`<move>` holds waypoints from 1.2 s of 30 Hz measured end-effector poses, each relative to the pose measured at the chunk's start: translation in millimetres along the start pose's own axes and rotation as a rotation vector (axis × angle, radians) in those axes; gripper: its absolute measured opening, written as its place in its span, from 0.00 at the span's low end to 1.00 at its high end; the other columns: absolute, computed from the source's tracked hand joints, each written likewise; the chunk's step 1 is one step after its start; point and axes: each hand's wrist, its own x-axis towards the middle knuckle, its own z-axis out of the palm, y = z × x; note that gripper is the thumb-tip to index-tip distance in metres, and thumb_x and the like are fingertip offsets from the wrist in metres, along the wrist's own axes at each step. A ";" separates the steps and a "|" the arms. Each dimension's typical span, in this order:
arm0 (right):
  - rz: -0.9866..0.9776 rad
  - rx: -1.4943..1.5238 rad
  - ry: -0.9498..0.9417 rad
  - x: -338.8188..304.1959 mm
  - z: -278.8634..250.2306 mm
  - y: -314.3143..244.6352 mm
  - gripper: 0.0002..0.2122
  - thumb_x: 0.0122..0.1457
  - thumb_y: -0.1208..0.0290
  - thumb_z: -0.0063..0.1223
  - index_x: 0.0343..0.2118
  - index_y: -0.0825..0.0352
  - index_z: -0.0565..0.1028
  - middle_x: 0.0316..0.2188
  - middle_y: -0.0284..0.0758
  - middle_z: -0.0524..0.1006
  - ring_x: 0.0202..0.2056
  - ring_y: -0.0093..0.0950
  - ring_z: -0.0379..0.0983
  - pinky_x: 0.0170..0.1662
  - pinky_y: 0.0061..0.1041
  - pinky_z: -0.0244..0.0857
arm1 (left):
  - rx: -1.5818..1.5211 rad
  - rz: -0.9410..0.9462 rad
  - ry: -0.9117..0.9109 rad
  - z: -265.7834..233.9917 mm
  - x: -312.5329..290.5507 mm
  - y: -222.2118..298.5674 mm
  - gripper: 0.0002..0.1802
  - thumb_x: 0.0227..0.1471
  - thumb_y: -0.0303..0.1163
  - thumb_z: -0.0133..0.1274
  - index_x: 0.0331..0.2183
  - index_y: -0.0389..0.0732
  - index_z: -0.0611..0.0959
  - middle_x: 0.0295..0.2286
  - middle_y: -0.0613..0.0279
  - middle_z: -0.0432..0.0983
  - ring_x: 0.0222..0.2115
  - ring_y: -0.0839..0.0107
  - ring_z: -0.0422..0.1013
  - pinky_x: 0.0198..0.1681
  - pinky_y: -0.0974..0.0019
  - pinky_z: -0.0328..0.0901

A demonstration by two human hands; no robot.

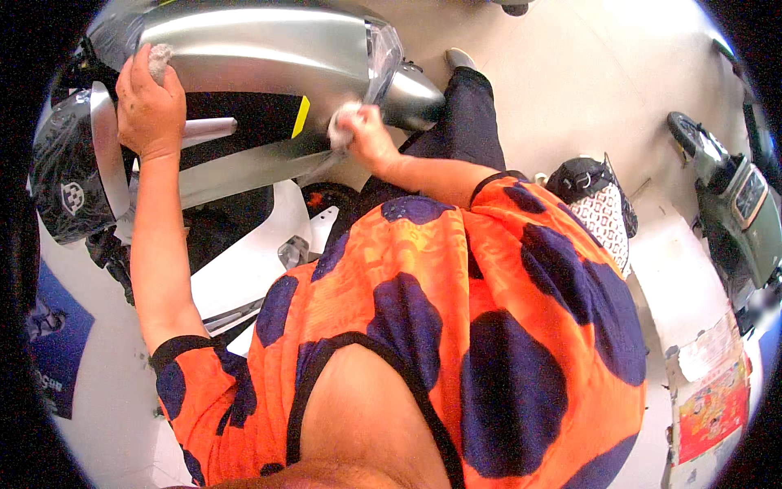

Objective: The person wipes down the exterior surfaces of multiple electric scooters with a cloth, cleaning the headlight area, handlebars, and front fairings one after another.

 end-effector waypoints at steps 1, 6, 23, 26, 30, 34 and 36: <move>-0.404 -0.596 -0.137 -17.6 -0.9 30.4 0.20 0.39 0.85 0.53 0.38 0.62 0.68 0.35 0.42 0.65 0.38 0.39 0.64 0.42 0.30 0.62 | 0.001 0.003 0.009 -2.3 -2.4 -0.4 0.22 0.45 0.38 0.51 0.46 0.52 0.70 0.43 0.60 0.69 0.43 0.60 0.67 0.42 0.60 0.66; -0.402 -0.424 0.082 32.0 -15.8 60.7 0.19 0.42 0.82 0.53 0.39 0.60 0.68 0.35 0.43 0.66 0.38 0.42 0.63 0.44 0.33 0.60 | -0.033 0.022 0.057 4.1 -2.2 -0.5 0.21 0.47 0.40 0.49 0.46 0.52 0.71 0.43 0.58 0.69 0.45 0.58 0.66 0.44 0.57 0.65; -1.083 -0.835 -0.552 20.3 47.2 -37.4 0.18 0.44 0.75 0.50 0.39 0.45 0.70 0.36 0.40 0.68 0.36 0.39 0.68 0.37 0.32 0.67 | 0.017 0.022 0.093 11.3 -6.9 -2.1 0.20 0.47 0.40 0.48 0.45 0.50 0.72 0.42 0.59 0.70 0.42 0.57 0.67 0.43 0.56 0.65; -0.592 -0.427 -0.404 58.4 10.3 -31.2 0.19 0.43 0.75 0.52 0.39 0.47 0.71 0.34 0.42 0.68 0.35 0.40 0.68 0.38 0.34 0.66 | 0.007 0.025 0.171 0.7 -3.7 12.3 0.19 0.44 0.36 0.50 0.42 0.46 0.73 0.40 0.54 0.70 0.37 0.53 0.69 0.39 0.55 0.65; -0.666 -0.730 0.287 87.0 -1.0 -40.5 0.15 0.45 0.75 0.51 0.39 0.54 0.72 0.34 0.45 0.68 0.36 0.42 0.67 0.39 0.35 0.65 | 0.020 -0.039 0.067 -10.4 -2.7 16.0 0.22 0.42 0.32 0.52 0.43 0.47 0.71 0.44 0.55 0.66 0.38 0.54 0.69 0.40 0.57 0.65; -0.574 -0.489 -0.246 44.4 19.5 -14.0 0.16 0.46 0.76 0.50 0.39 0.52 0.72 0.36 0.44 0.68 0.40 0.42 0.67 0.42 0.35 0.65 | 0.039 -0.069 0.089 -6.3 -1.7 18.8 0.21 0.42 0.34 0.52 0.43 0.48 0.72 0.43 0.55 0.67 0.38 0.55 0.69 0.38 0.55 0.66; -0.847 -0.889 -0.459 9.6 19.4 -24.2 0.18 0.46 0.77 0.49 0.41 0.50 0.71 0.37 0.43 0.68 0.42 0.42 0.66 0.43 0.34 0.64 | -0.006 -0.079 0.100 -13.7 -1.8 19.4 0.20 0.42 0.34 0.51 0.42 0.47 0.73 0.43 0.54 0.68 0.39 0.55 0.69 0.39 0.54 0.65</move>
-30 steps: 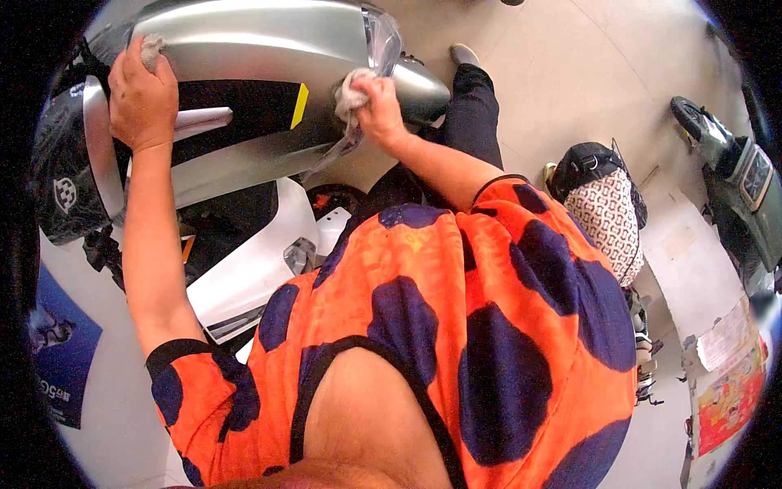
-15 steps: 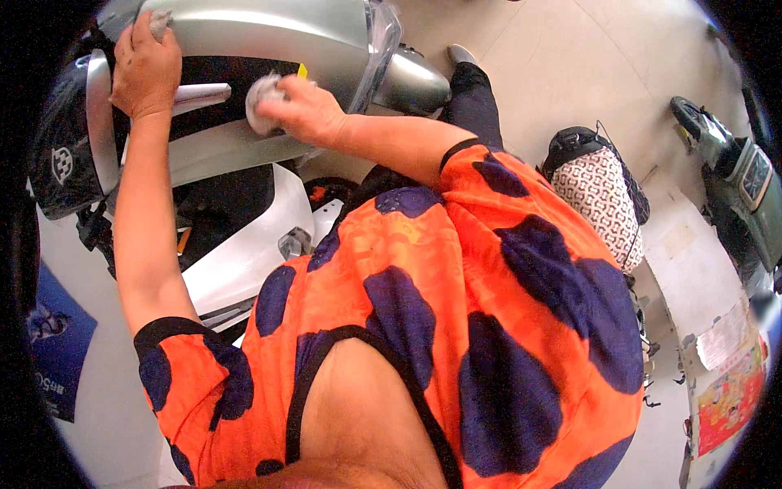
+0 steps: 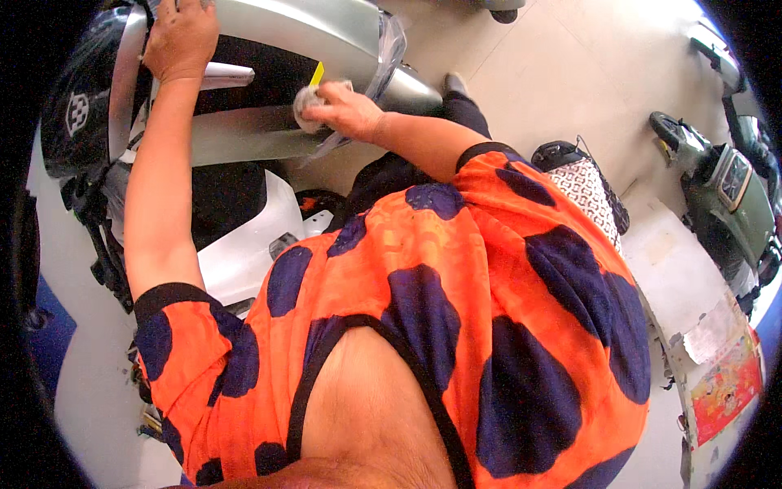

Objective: The person wipes down the exterior surfaces of multiple electric scooters with a cloth, cleaning the headlight area, handlebars, and front fairings one after another.

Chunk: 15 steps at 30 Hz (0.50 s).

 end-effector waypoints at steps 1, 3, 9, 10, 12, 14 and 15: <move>-0.035 -0.008 -0.065 -2.6 -0.8 -3.8 0.19 0.46 0.77 0.48 0.41 0.49 0.70 0.38 0.42 0.68 0.43 0.42 0.66 0.43 0.34 0.64 | -0.019 0.009 0.019 -1.0 0.9 -1.4 0.20 0.43 0.34 0.51 0.42 0.47 0.73 0.43 0.54 0.68 0.39 0.55 0.68 0.39 0.54 0.65; 0.079 0.084 -0.142 1.2 -10.9 -4.5 0.21 0.45 0.76 0.51 0.44 0.48 0.69 0.38 0.42 0.69 0.41 0.44 0.67 0.46 0.34 0.63 | -0.052 0.029 0.058 4.3 3.6 -4.7 0.19 0.43 0.34 0.51 0.41 0.45 0.74 0.43 0.54 0.68 0.40 0.54 0.68 0.40 0.55 0.64; 0.849 1.154 -0.075 35.6 -109.9 -28.6 0.21 0.56 0.67 0.49 0.52 0.62 0.60 0.44 0.37 0.70 0.42 0.34 0.70 0.44 0.33 0.66 | -0.689 -0.236 0.303 -11.3 -33.9 13.0 0.15 0.46 0.27 0.47 0.39 0.39 0.76 0.37 0.54 0.74 0.39 0.56 0.70 0.42 0.60 0.65; 0.879 1.401 -0.035 24.9 -118.8 -12.7 0.20 0.57 0.66 0.46 0.52 0.62 0.60 0.44 0.37 0.70 0.43 0.33 0.69 0.44 0.33 0.66 | -0.751 -0.247 0.211 -2.0 -47.0 24.3 0.22 0.43 0.29 0.49 0.45 0.43 0.71 0.36 0.58 0.73 0.36 0.55 0.70 0.41 0.61 0.66; 0.881 1.945 -0.012 9.3 -124.5 20.2 0.17 0.59 0.64 0.41 0.50 0.62 0.62 0.44 0.38 0.70 0.44 0.33 0.69 0.45 0.34 0.66 | -1.066 -0.561 0.081 -30.2 -71.6 55.0 0.23 0.45 0.23 0.45 0.47 0.38 0.70 0.39 0.54 0.74 0.40 0.60 0.70 0.45 0.62 0.63; 0.980 1.859 0.052 17.1 -142.9 3.5 0.16 0.60 0.63 0.37 0.49 0.64 0.63 0.43 0.37 0.71 0.44 0.33 0.68 0.46 0.34 0.65 | -1.109 -0.648 0.044 -35.7 -106.8 50.2 0.22 0.47 0.23 0.45 0.48 0.35 0.70 0.41 0.55 0.72 0.43 0.65 0.67 0.47 0.65 0.61; 1.031 1.813 0.090 17.7 -150.9 -3.6 0.16 0.60 0.63 0.36 0.48 0.64 0.64 0.43 0.37 0.71 0.44 0.33 0.68 0.46 0.35 0.65 | -0.940 -0.679 0.033 -38.6 -125.9 42.2 0.20 0.47 0.23 0.45 0.45 0.36 0.73 0.41 0.55 0.72 0.42 0.66 0.67 0.47 0.65 0.61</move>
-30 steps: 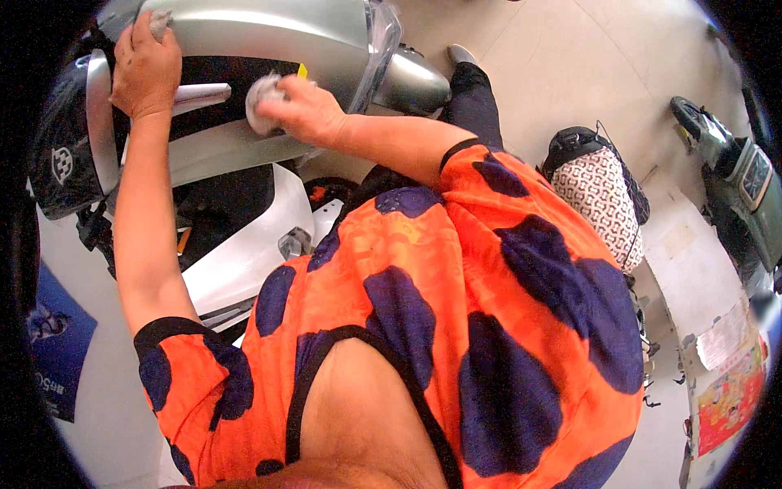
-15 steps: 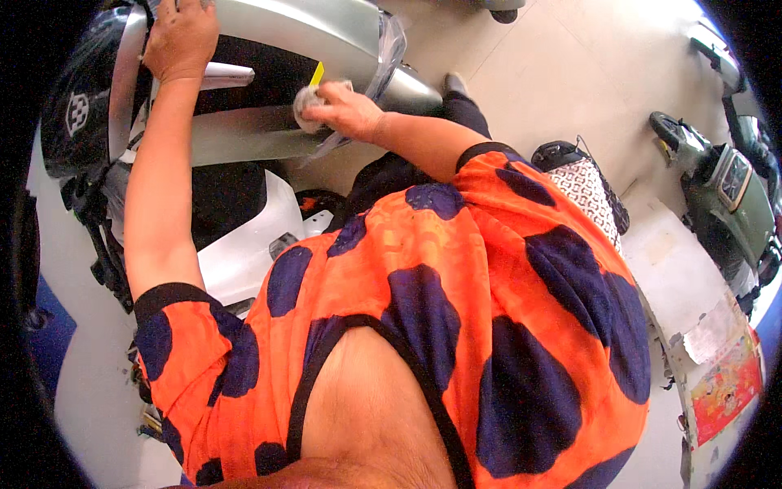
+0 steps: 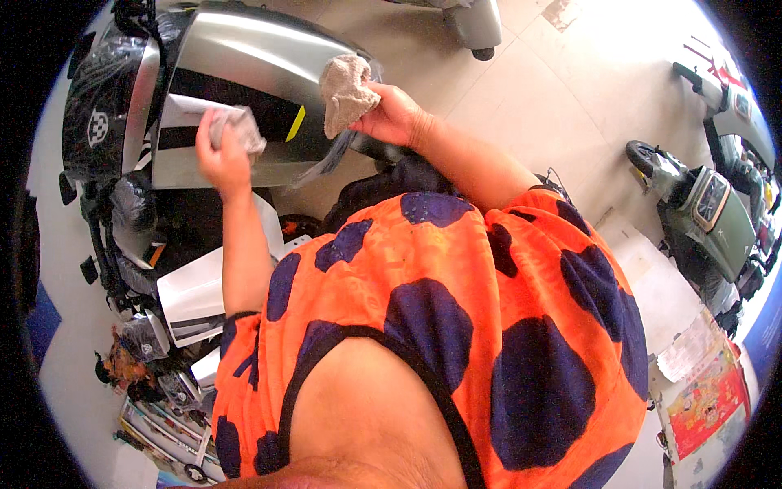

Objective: The person wipes down the exterior surfaces of multiple electric scooters with a cloth, cleaning the headlight area, handlebars, and front fairings one after another.

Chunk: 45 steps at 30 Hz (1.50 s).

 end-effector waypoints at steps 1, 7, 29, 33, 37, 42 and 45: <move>-0.032 -0.160 0.043 -3.0 -1.2 -1.9 0.15 0.58 0.65 0.38 0.46 0.65 0.65 0.42 0.37 0.71 0.43 0.34 0.69 0.47 0.37 0.64 | -0.065 -0.054 0.062 -14.0 -5.1 4.1 0.17 0.47 0.23 0.46 0.42 0.36 0.75 0.40 0.54 0.72 0.41 0.66 0.68 0.47 0.64 0.62; -0.364 -0.374 0.271 25.4 -36.9 16.9 0.14 0.55 0.72 0.43 0.46 0.64 0.65 0.38 0.37 0.72 0.40 0.31 0.71 0.39 0.38 0.69 | 0.502 0.163 0.452 -103.7 37.5 -38.2 0.17 0.45 0.35 0.52 0.36 0.33 0.78 0.34 0.49 0.75 0.34 0.55 0.72 0.38 0.59 0.66; -1.378 -1.311 0.710 118.6 17.9 176.5 0.19 0.39 0.84 0.48 0.38 0.59 0.70 0.35 0.44 0.67 0.41 0.45 0.64 0.44 0.36 0.63 | 0.403 0.381 -0.005 -131.5 87.4 -107.2 0.25 0.49 0.47 0.50 0.32 0.31 0.78 0.28 0.46 0.76 0.30 0.52 0.73 0.33 0.59 0.66; -1.404 -1.635 0.214 121.5 66.3 199.3 0.19 0.41 0.79 0.50 0.38 0.50 0.72 0.34 0.40 0.68 0.39 0.40 0.66 0.40 0.35 0.64 | 0.346 0.333 -0.035 -132.3 88.8 -120.2 0.24 0.51 0.46 0.47 0.32 0.31 0.78 0.27 0.45 0.75 0.30 0.50 0.72 0.33 0.58 0.65; -1.578 -1.831 -0.188 133.1 92.6 178.8 0.18 0.42 0.74 0.52 0.38 0.47 0.72 0.33 0.35 0.68 0.36 0.36 0.69 0.36 0.31 0.66 | 0.255 0.230 -0.061 -134.1 89.0 -110.3 0.22 0.54 0.44 0.43 0.31 0.33 0.78 0.27 0.46 0.76 0.30 0.50 0.72 0.33 0.58 0.65; -1.616 -1.493 0.374 164.6 147.2 140.9 0.13 0.40 0.63 0.59 0.33 0.48 0.74 0.29 0.35 0.71 0.31 0.37 0.70 0.29 0.34 0.67 | 0.241 0.257 -0.015 -129.8 90.5 -106.7 0.22 0.54 0.43 0.42 0.29 0.33 0.78 0.26 0.44 0.75 0.28 0.49 0.71 0.32 0.57 0.64; -1.769 -1.590 0.233 142.0 161.6 172.8 0.09 0.46 0.69 0.53 0.33 0.49 0.73 0.28 0.34 0.70 0.29 0.35 0.69 0.27 0.33 0.65 | 0.273 0.197 -0.025 -124.8 83.2 -101.1 0.23 0.54 0.44 0.41 0.30 0.32 0.79 0.29 0.43 0.75 0.31 0.47 0.70 0.34 0.55 0.63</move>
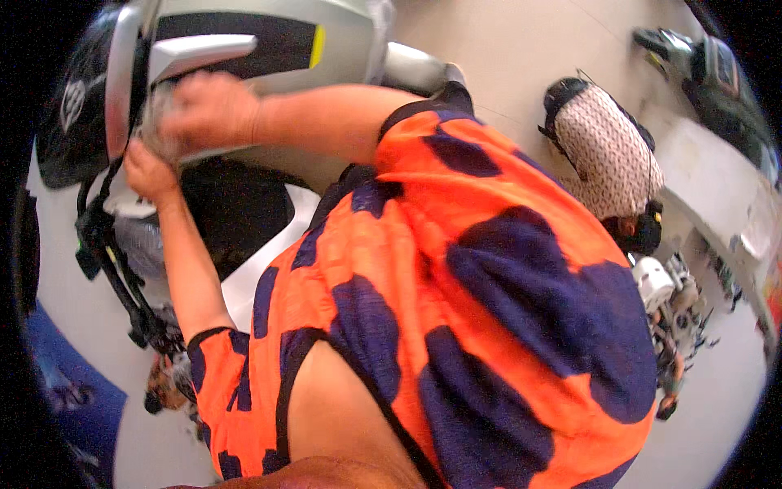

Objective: The person wipes down the exterior surfaces of multiple electric scooters with a cloth, cleaning the headlight area, handlebars, and front fairings one after another.

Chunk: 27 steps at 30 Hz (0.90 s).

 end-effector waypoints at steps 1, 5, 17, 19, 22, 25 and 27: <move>-0.114 0.085 -0.077 -23.3 0.9 -4.4 0.09 0.45 0.68 0.53 0.32 0.49 0.72 0.29 0.34 0.69 0.29 0.34 0.68 0.27 0.33 0.64 | 0.039 0.021 -0.007 -2.9 -1.5 3.8 0.24 0.54 0.45 0.40 0.31 0.32 0.79 0.31 0.42 0.74 0.33 0.47 0.70 0.36 0.55 0.62; -0.182 0.161 -0.373 -119.3 -44.3 16.5 0.11 0.46 0.67 0.50 0.36 0.48 0.73 0.35 0.34 0.68 0.37 0.35 0.67 0.34 0.31 0.64 | -0.048 -0.060 -0.112 -3.8 -0.7 16.2 0.27 0.53 0.49 0.42 0.36 0.31 0.78 0.35 0.44 0.74 0.37 0.50 0.70 0.41 0.58 0.62; 1.579 0.228 0.362 -270.4 -77.8 94.9 0.19 0.50 0.70 0.47 0.48 0.58 0.67 0.37 0.44 0.72 0.44 0.44 0.67 0.50 0.33 0.58 | 0.296 0.117 -0.090 12.0 -2.7 43.0 0.31 0.47 0.52 0.50 0.38 0.29 0.76 0.35 0.40 0.74 0.37 0.47 0.70 0.41 0.55 0.63; 1.631 0.176 0.412 -253.9 -74.5 111.6 0.20 0.50 0.72 0.42 0.49 0.55 0.66 0.39 0.47 0.70 0.44 0.45 0.66 0.51 0.35 0.57 | 0.313 -0.001 -0.212 7.9 -1.7 66.9 0.31 0.48 0.53 0.49 0.37 0.30 0.76 0.34 0.40 0.74 0.36 0.47 0.70 0.40 0.55 0.62; 1.535 0.070 0.490 -205.5 -92.5 166.6 0.21 0.48 0.76 0.38 0.47 0.55 0.68 0.42 0.48 0.68 0.44 0.47 0.65 0.50 0.36 0.57 | 0.343 -0.031 -0.205 11.1 -1.0 76.2 0.32 0.48 0.55 0.46 0.35 0.31 0.76 0.32 0.40 0.74 0.34 0.46 0.70 0.38 0.53 0.62; 1.347 0.016 0.428 -164.3 -108.3 240.6 0.18 0.48 0.74 0.38 0.43 0.54 0.72 0.42 0.48 0.68 0.45 0.45 0.65 0.51 0.35 0.58 | 0.391 0.011 -0.164 14.4 -2.5 73.2 0.33 0.49 0.56 0.44 0.34 0.30 0.76 0.30 0.39 0.74 0.33 0.43 0.69 0.37 0.51 0.62; 1.296 0.009 0.325 -151.6 -114.0 256.7 0.18 0.49 0.71 0.38 0.44 0.53 0.72 0.43 0.47 0.68 0.45 0.44 0.65 0.51 0.35 0.58 | 0.395 0.031 -0.165 15.3 -2.4 77.4 0.33 0.49 0.56 0.44 0.34 0.30 0.76 0.30 0.39 0.74 0.32 0.43 0.69 0.36 0.51 0.62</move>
